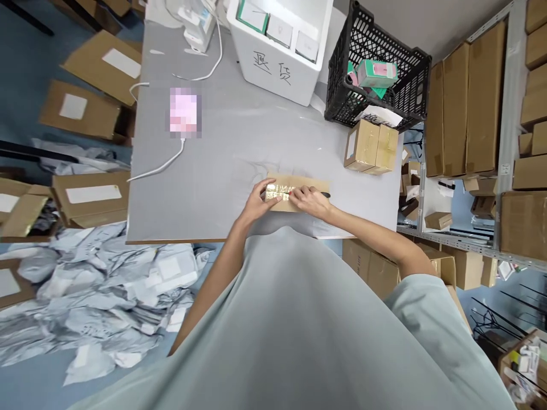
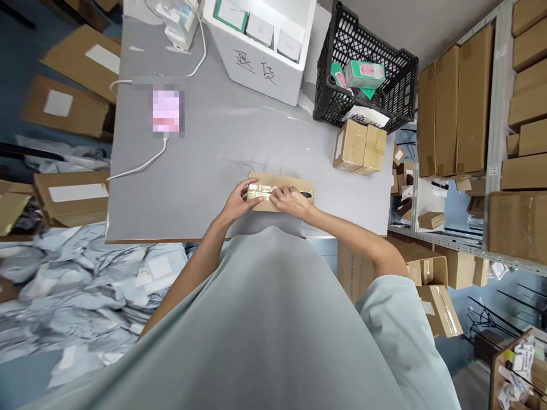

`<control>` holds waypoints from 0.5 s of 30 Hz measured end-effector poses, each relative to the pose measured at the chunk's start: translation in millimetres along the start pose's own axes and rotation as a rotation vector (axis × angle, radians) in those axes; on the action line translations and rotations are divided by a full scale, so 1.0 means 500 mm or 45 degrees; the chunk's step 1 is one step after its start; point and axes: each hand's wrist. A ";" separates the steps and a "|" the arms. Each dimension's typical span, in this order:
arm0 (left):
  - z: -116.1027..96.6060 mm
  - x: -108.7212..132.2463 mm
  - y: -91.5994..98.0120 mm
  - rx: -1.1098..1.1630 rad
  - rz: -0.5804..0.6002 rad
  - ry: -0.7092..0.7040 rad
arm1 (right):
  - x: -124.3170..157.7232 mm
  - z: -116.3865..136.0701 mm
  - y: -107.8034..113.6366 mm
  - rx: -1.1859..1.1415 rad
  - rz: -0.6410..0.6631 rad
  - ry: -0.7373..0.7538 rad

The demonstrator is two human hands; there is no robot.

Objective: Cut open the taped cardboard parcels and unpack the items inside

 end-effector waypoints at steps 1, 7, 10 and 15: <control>-0.004 0.001 0.001 0.003 0.003 0.024 | 0.019 -0.011 -0.009 0.000 0.011 -0.012; -0.028 0.005 0.001 -0.054 0.001 0.120 | 0.146 -0.081 -0.062 -0.114 0.052 -0.140; -0.037 0.006 -0.005 -0.110 0.013 0.129 | 0.197 -0.110 -0.085 -0.160 0.050 -0.176; -0.046 0.007 -0.009 -0.163 0.001 0.133 | 0.244 -0.136 -0.124 -0.234 0.059 -0.251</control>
Point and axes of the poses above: each hand's wrist, its own x-axis away from the middle knuckle, its own y-axis out of the back of the hand, z = x × y
